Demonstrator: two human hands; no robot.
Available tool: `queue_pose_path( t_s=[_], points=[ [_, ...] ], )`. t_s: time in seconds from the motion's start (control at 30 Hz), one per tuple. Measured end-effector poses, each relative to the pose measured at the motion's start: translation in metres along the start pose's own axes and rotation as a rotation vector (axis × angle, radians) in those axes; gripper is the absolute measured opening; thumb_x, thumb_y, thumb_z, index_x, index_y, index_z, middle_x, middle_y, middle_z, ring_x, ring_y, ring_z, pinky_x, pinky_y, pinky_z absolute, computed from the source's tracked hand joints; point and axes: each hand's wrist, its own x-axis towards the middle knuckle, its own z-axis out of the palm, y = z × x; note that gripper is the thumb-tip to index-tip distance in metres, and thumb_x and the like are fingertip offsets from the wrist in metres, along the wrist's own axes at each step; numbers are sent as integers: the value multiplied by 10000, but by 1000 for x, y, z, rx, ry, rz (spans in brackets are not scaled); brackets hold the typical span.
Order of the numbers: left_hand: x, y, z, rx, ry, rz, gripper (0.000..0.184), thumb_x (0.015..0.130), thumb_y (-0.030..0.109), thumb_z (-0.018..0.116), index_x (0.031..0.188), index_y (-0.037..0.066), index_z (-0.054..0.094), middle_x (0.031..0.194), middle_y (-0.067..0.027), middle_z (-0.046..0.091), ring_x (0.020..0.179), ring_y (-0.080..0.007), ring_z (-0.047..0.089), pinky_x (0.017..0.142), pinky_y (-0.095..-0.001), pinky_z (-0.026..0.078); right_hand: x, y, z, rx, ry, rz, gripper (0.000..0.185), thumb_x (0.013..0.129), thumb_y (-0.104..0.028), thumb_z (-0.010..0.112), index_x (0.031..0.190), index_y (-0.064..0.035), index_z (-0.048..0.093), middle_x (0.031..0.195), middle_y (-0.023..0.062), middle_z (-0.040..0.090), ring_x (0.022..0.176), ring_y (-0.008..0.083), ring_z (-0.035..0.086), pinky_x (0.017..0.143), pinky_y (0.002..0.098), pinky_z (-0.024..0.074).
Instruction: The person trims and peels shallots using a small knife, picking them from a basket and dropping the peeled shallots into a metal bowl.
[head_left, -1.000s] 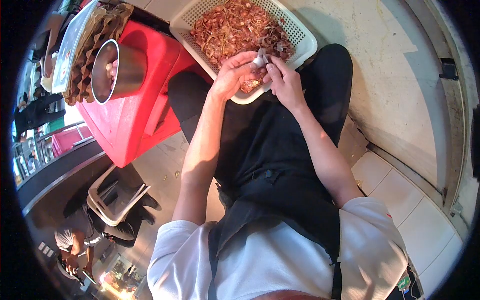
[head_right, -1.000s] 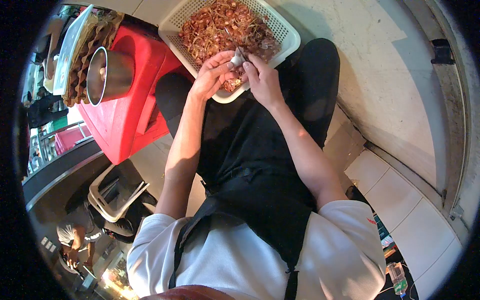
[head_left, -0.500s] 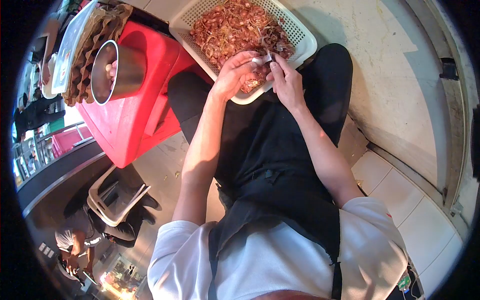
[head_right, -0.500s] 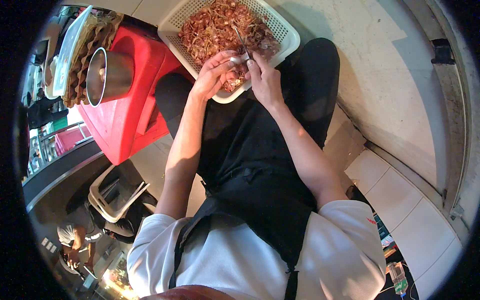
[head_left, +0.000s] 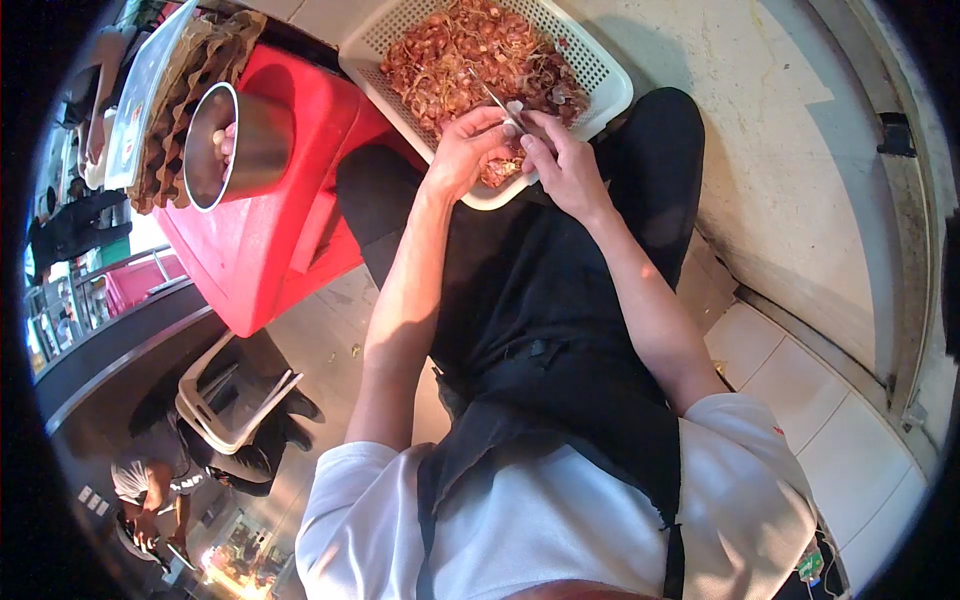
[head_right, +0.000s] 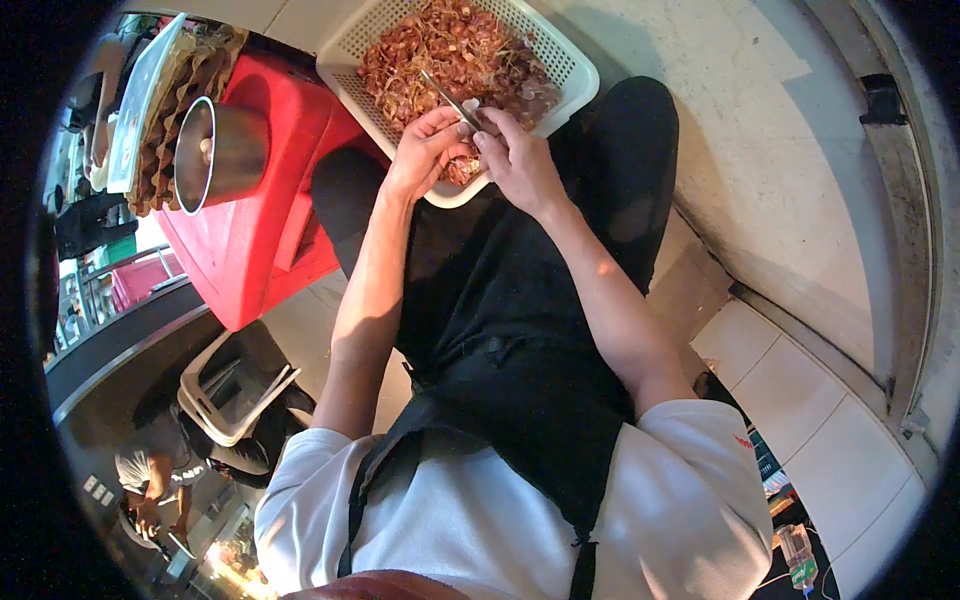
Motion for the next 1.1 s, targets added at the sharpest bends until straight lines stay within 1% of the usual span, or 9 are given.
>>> queue_pose_path(
  t_s=[0.23,0.43,0.53,0.63,0.8,0.9,1.0,1.03,1.1],
  points=[
    [-2,5,3,-14,-35,-4,252,929,36,605,1178,0,597,1120,-76,649,967,-148,634,782,-281,545,2,1,-6,-19,81,53,278,979,-163,532,1195,-1,600,774,109,676,647,156,656,610,305,522],
    [-2,4,7,-53,-35,-18,232,937,35,585,1167,10,579,1132,-66,631,1013,-154,620,805,-289,540,2,-1,-6,-7,24,49,290,985,-172,528,1213,-8,600,755,105,680,632,147,649,599,301,510],
    [-2,3,4,-37,-21,-12,232,936,21,572,1167,6,569,1133,-74,626,1018,-166,622,814,-294,542,2,7,-2,-8,80,69,293,987,-178,526,1230,-34,601,709,85,653,569,139,609,564,292,499],
    [-3,4,3,-82,-35,-3,247,937,8,559,1184,-4,558,1127,-92,632,1008,-185,637,829,-305,550,3,1,-8,64,93,138,369,1013,-220,494,1314,-14,551,694,43,625,471,50,468,454,222,404],
    [-3,5,8,-113,-20,1,221,971,72,525,1175,-5,560,1112,-118,644,976,-203,657,850,-316,556,3,0,-8,32,132,135,477,1013,-235,498,1412,11,408,702,50,637,465,54,470,448,224,405],
    [-3,12,15,-118,87,-52,251,1005,185,496,1162,1,562,1063,-116,649,923,-184,666,785,-307,562,3,9,-5,3,179,104,525,1011,-237,501,1437,29,348,703,50,639,460,56,470,442,222,401],
    [-4,8,3,248,216,-86,316,1020,283,472,1166,16,558,988,-93,640,828,-152,649,681,-274,538,2,2,-9,88,189,147,520,1007,-242,507,1423,35,361,705,54,635,459,55,467,435,217,393],
    [-4,9,2,279,215,-54,307,1004,270,524,1182,22,555,933,-57,617,767,-117,609,611,-233,488,2,-1,-10,133,189,174,513,1006,-245,510,1414,35,374,706,55,633,460,54,466,433,216,390],
    [-7,6,6,310,296,81,293,984,225,563,1195,21,558,927,-41,611,759,-107,593,617,-224,482,4,7,-16,165,249,178,506,1004,-248,512,1403,37,385,710,60,632,460,53,462,427,214,382]
  ],
)
